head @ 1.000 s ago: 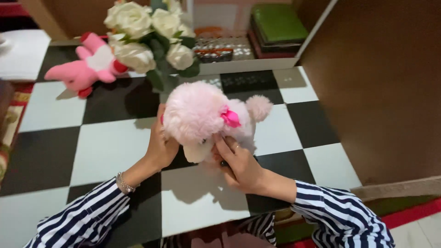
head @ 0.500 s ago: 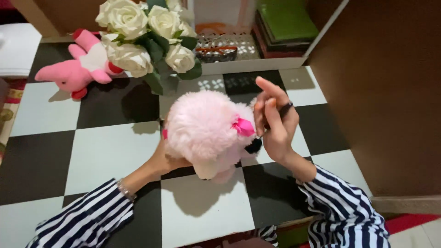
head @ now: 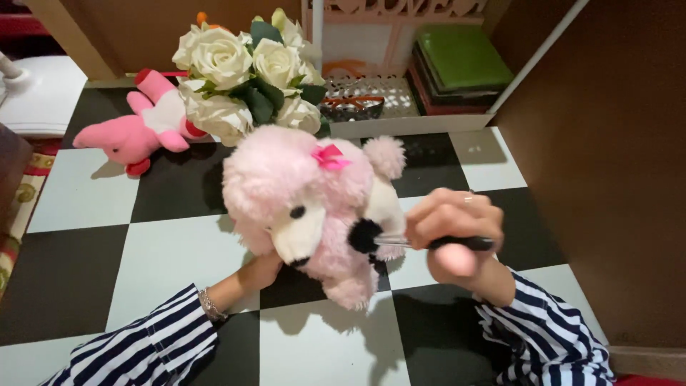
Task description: Dusting and cleaning plush toys using a soft makeup-style brush.
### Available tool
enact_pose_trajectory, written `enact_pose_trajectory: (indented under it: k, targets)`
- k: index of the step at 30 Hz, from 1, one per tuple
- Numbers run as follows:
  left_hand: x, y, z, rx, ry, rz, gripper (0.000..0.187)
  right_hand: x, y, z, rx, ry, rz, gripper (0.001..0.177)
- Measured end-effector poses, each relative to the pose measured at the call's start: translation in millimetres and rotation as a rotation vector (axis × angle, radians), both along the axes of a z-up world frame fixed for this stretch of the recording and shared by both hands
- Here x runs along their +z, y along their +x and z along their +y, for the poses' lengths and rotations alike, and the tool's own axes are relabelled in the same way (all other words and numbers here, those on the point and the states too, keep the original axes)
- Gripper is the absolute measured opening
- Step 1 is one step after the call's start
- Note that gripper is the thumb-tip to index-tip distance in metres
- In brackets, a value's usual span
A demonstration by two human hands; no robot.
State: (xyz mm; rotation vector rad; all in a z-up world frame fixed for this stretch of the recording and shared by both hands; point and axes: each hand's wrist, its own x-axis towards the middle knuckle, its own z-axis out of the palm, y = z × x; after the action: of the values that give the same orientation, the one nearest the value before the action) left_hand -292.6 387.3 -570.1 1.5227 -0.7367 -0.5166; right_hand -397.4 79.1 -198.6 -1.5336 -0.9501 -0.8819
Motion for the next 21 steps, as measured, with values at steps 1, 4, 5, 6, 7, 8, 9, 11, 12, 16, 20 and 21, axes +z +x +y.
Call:
enact_pose_trajectory:
  k: [1,4,5,6,7,8,9,11,12,16,20,21]
  targets:
    - [-7.5,-1.1,3.3,0.033,0.144,-0.316,0.041,-1.0,1.0,-3.6,-0.021,-0.193,0.035,0.062]
    - [-58.0,8.8,19.6,0.066,0.480,-0.745,0.044,-17.9,37.0,-19.2,-0.139,-0.348,-0.096,0.053]
    - [-81.0,11.0,25.0,0.069,0.668,-0.851,0.047,-26.6,52.8,-25.8,-0.235,-0.316,-0.261,0.048]
    - [-68.5,8.7,23.8,0.065,0.668,-0.848,0.047,-29.4,57.7,-39.3,-0.238,-0.316,-0.257,0.048]
    - [-55.8,6.4,22.6,0.039,0.578,-0.797,0.049,-32.1,62.5,-52.9,-0.314,-0.338,-0.268,0.046]
    - [-42.5,6.1,20.3,0.016,0.489,-0.747,0.052,-33.8,68.3,-67.0,-0.388,-0.361,-0.283,0.044]
    - [-45.8,7.4,17.8,0.014,0.487,-0.746,0.052,-24.7,58.4,-61.5,-0.390,-0.362,-0.282,0.044]
    - [-52.2,11.1,12.6,-0.051,0.145,-0.491,0.046,-6.0,39.9,-50.7,-0.438,-0.275,-0.184,0.045]
    - [-47.9,13.8,18.5,-0.054,0.146,-0.489,0.046,-6.7,28.1,-41.6,-0.440,-0.274,-0.181,0.045]
    - [-43.2,8.7,8.2,-0.057,0.152,-0.456,0.046,19.2,-9.0,-14.1,0.004,-0.251,-0.017,0.047]
    - [-35.3,0.4,13.0,-0.048,0.162,-0.420,0.047,-6.4,13.0,-19.4,-0.125,-0.465,-0.119,0.040]
    - [-32.6,-2.6,14.9,-0.043,0.164,-0.412,0.047,-10.9,21.5,-26.3,-0.123,-0.464,-0.119,0.040]
